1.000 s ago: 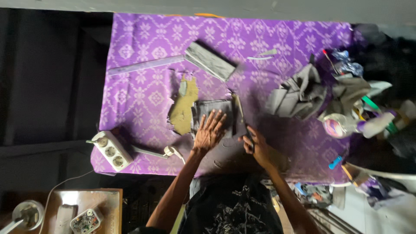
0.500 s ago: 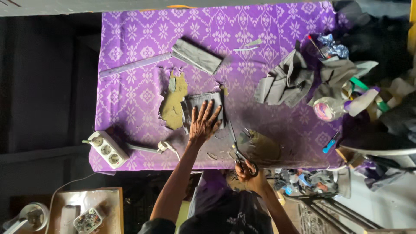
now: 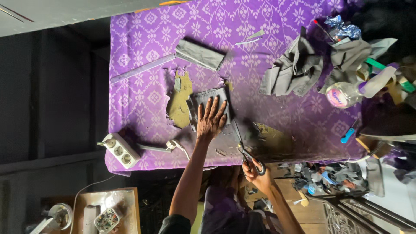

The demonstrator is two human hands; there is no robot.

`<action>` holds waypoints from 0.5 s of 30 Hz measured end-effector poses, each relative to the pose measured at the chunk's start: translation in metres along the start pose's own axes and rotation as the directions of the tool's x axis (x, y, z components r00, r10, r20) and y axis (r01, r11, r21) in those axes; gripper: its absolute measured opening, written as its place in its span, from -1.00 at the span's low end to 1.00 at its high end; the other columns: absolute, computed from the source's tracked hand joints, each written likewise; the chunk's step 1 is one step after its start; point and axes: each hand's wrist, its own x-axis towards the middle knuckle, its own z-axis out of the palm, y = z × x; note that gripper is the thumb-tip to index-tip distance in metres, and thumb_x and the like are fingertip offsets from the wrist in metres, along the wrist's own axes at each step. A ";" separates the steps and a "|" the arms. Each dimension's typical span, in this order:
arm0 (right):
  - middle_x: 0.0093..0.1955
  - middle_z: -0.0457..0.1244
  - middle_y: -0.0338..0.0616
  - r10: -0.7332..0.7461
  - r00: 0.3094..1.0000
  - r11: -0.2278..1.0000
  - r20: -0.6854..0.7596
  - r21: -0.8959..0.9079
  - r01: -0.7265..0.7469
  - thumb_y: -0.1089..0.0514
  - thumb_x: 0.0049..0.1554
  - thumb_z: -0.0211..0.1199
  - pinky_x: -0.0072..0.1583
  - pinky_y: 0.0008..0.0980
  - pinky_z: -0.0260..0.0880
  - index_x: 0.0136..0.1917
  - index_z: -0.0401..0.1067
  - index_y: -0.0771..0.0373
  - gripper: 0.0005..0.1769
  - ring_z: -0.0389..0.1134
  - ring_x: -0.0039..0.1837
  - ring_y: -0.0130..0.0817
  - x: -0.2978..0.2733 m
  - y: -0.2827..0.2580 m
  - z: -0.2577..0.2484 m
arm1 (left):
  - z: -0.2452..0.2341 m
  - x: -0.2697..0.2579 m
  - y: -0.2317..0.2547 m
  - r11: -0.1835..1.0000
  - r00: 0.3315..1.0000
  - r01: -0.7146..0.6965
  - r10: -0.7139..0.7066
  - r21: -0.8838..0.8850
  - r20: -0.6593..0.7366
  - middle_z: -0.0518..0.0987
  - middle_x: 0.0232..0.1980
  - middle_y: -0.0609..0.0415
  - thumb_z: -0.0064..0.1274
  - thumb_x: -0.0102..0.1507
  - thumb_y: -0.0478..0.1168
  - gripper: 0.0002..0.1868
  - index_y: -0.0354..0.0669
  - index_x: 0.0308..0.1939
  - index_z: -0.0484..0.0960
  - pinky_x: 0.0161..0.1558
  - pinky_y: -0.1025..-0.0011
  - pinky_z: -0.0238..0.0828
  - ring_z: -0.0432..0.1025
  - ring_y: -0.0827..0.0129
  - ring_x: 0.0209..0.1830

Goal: The person uses shears to cut pieces of gray fabric on a purple patterned table. They repeatedly position, trim, and separate fabric pieces, handling them one at a time and placing cut pieces aside.

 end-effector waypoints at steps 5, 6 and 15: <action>-0.37 -0.01 -0.21 0.044 0.998 0.998 -0.032 0.048 -0.043 0.03 0.10 -0.15 -0.43 -0.61 -0.17 -0.10 0.17 0.31 -0.71 -0.12 -0.49 -0.58 -0.007 0.003 -0.003 | -0.001 -0.001 0.001 1.000 0.999 -0.003 0.003 0.006 -0.040 0.01 0.34 0.11 -0.41 0.24 0.03 -0.50 0.19 0.27 0.01 0.22 0.02 -0.13 -0.08 0.21 0.34; -0.37 -0.01 -0.22 0.086 0.993 0.995 -0.081 0.051 -0.082 0.01 0.08 -0.14 -0.42 -0.60 -0.20 -0.12 0.17 0.26 -0.72 -0.13 -0.50 -0.57 -0.010 0.003 -0.003 | -0.001 -0.001 0.001 1.000 1.000 0.008 -0.008 0.001 -0.025 0.00 0.35 0.12 -0.42 0.24 0.03 -0.49 0.19 0.28 0.00 0.22 0.01 -0.14 -0.09 0.20 0.35; -0.39 0.00 -0.22 0.003 0.998 0.998 -0.066 0.058 0.001 0.00 0.08 -0.13 -0.44 -0.61 -0.14 -0.11 0.19 0.36 -0.65 -0.11 -0.49 -0.58 -0.004 0.000 0.011 | 0.003 -0.002 -0.001 1.000 1.000 0.018 -0.018 -0.003 0.003 -0.03 0.35 0.14 -0.44 0.24 0.04 -0.49 0.20 0.28 -0.02 0.24 0.04 -0.20 -0.12 0.24 0.36</action>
